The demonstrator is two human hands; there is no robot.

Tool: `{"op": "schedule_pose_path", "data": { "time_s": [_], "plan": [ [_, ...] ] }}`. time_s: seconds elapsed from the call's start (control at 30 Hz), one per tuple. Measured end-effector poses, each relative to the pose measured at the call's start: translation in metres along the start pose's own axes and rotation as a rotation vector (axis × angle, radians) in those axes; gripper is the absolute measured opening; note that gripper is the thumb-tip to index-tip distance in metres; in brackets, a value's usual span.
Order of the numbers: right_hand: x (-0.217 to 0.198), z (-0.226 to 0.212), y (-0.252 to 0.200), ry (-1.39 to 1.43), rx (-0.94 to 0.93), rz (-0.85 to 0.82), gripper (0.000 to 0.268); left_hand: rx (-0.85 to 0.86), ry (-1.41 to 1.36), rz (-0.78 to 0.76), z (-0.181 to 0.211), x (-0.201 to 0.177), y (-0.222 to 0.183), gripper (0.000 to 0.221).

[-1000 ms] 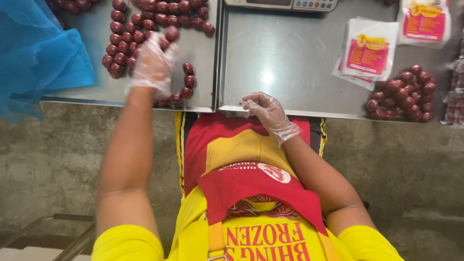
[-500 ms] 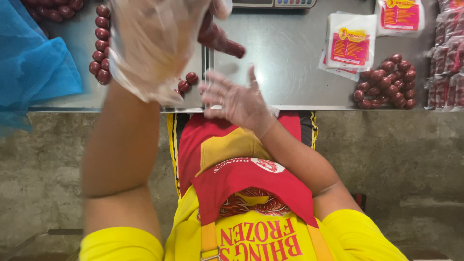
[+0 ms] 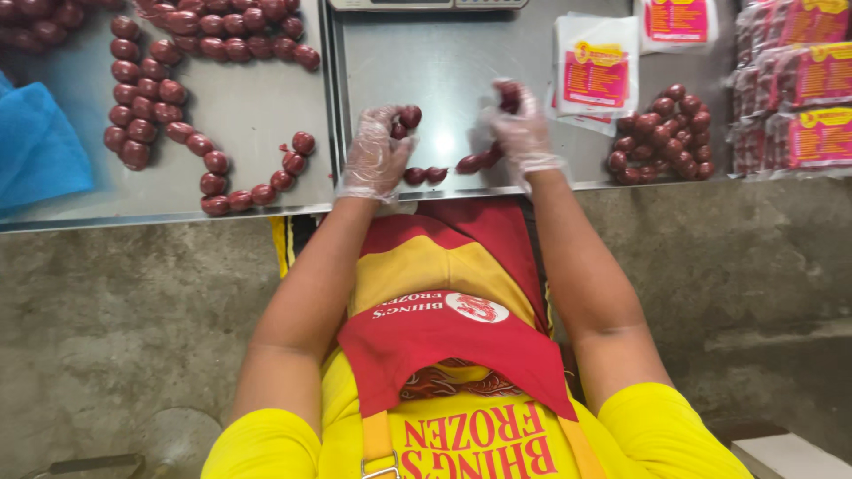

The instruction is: The person places sausages into plastic bags by hand and stacks the packaged sausages onto a table.

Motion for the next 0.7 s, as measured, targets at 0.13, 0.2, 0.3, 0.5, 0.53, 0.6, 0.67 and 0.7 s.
{"op": "schedule_pose_path", "data": {
  "time_s": [0.13, 0.2, 0.3, 0.5, 0.53, 0.6, 0.67, 0.7],
  "plan": [
    [0.016, -0.017, -0.008, -0.536, -0.073, -0.211, 0.047, 0.163, 0.401, -0.231, 0.009, 0.004, 0.012, 0.038],
    [0.016, -0.031, -0.011, -0.609, -0.101, -0.228, 0.049, 0.219, 0.375, -0.33, 0.015, 0.002, 0.007, 0.039],
    [0.022, -0.048, -0.02, -0.657, -0.106, -0.28, 0.055, 0.444, 0.357, -0.427, 0.033, -0.005, -0.007, 0.055],
    [0.031, -0.052, -0.034, -0.435, -0.139, -0.355, 0.061, 0.377, 0.424, -0.49, 0.044, -0.007, -0.023, 0.06],
    [0.03, -0.043, -0.037, -0.338, -0.018, -0.345, 0.062, 0.358, 0.464, -0.477, 0.042, -0.004, -0.021, 0.059],
    [0.034, -0.028, -0.041, -0.077, 0.123, -0.313, 0.057, 0.307, 0.456, -0.426, 0.039, 0.001, -0.012, 0.058],
    [0.036, -0.013, -0.045, 0.181, 0.26, -0.274, 0.052, 0.257, 0.447, -0.375, 0.035, 0.007, -0.001, 0.057],
    [0.04, -0.016, -0.045, 0.219, 0.155, -0.329, 0.05, 0.208, 0.48, -0.308, 0.033, 0.008, 0.006, 0.064]
  ]
}}
Point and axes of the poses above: each hand's wrist, its own y-axis towards the middle knuckle, its own x-axis out of the palm, z = x × y, the point moved 5 cm from there along y, towards the middle knuckle, and after that the axes turned 10 degrees about -z, right-handed, at the moved point
